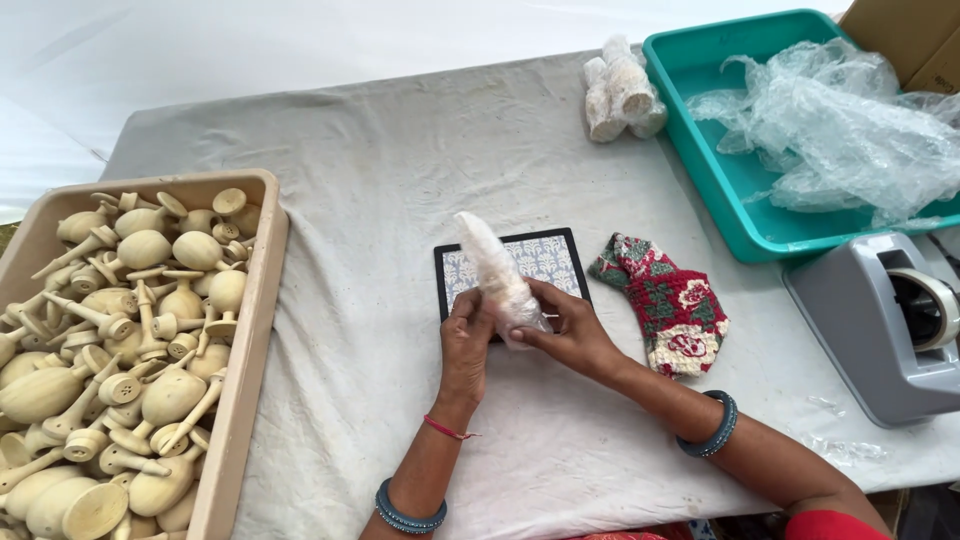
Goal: The person wraps a wooden component in bubble wrap, uses a cloth to wipe several wooden pieces, and assembles a wooden toy by inserting a rod into a cup-shaped base.
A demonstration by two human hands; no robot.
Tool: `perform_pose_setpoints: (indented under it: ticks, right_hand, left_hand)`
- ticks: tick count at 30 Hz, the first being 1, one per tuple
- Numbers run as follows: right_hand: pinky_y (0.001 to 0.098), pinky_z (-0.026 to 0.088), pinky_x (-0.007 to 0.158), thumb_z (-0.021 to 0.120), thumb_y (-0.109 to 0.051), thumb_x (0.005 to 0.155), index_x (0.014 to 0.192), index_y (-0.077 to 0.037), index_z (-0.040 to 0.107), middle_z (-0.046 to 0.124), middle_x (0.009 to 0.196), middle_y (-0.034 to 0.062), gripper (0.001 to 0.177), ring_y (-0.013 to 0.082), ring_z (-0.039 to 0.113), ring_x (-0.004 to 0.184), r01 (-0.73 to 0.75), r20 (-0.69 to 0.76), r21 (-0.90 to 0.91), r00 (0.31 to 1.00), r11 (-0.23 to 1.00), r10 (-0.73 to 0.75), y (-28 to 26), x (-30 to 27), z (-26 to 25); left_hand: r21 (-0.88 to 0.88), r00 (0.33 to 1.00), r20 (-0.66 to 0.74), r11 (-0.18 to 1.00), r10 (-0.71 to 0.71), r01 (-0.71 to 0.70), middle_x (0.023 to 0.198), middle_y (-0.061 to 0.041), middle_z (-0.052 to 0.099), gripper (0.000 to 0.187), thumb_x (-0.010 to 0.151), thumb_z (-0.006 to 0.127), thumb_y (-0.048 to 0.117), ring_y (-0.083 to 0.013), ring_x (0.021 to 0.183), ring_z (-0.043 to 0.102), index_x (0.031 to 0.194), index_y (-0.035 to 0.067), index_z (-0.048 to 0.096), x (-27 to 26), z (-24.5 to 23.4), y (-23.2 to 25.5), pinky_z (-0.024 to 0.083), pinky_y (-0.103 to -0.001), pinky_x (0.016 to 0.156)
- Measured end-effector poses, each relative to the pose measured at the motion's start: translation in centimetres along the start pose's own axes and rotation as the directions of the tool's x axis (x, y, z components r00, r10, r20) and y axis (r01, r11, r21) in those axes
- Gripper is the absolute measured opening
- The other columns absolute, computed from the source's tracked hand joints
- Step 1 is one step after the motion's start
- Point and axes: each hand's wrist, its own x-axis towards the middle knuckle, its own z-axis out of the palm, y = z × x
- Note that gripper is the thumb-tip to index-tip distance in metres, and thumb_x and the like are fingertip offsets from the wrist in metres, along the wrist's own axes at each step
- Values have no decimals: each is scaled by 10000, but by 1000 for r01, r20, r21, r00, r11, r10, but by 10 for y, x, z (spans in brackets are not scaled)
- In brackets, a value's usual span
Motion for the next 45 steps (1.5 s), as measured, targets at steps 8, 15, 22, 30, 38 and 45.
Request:
perform_pose_setpoints:
  ticks: [8,15,22,30,38,45]
  right_hand:
    - [415,606,952,809,-239,878,1430,33,530,714,1237,130,675,203,704,1109,-295,322,728,944,618,72,37,14,-29]
    - [415,602,950,778,-233,915,1418,34,529,697,1242,118,622,199,699,1116,-304,361,757,932,579,17,46,20,-22]
    - [410,610,949,695,-291,993,1474,57,506,673,1315,170,623,240,696,1153,-184,196,766,979,616,48,47,18,-15]
    - [407,584,905,770,-288,889,1520,38,363,552,1416,257,819,319,613,1238,208,-161,-114,961,971,-225,-4,33,-12]
    - [406,587,980,675,-258,961,1516,-6,425,674,1280,143,659,218,683,1140,-74,37,415,997,907,65,31,92,-42]
    - [416,566,999,670,-290,969,1419,10,489,664,1272,132,570,197,677,1137,-311,330,782,942,540,65,45,99,-63]
  left_hand:
    - [89,997,-64,995,-48,53,1367,-72,600,693,1009,451,590,-194,1270,548,1453,67,554,2,5,17,523,-399,1038]
    - [205,991,132,979,-34,6,1443,-85,561,781,900,705,508,-179,1360,507,1489,49,474,11,16,13,453,-363,1103]
    - [122,998,-50,991,-49,55,1222,-100,688,548,922,793,306,-161,1091,645,1340,2,611,33,16,11,532,-316,936]
    - [12,953,-297,998,-60,66,1186,-83,658,586,804,840,131,-206,1068,675,1278,8,519,91,18,14,628,-404,801]
    - [80,991,-84,990,-108,115,1325,-73,637,581,981,633,469,-109,1183,608,1393,61,593,128,40,29,533,-278,882]
    - [-118,963,229,977,-146,176,1225,-44,656,524,949,721,336,-162,1104,629,1379,78,568,153,27,20,514,-361,832]
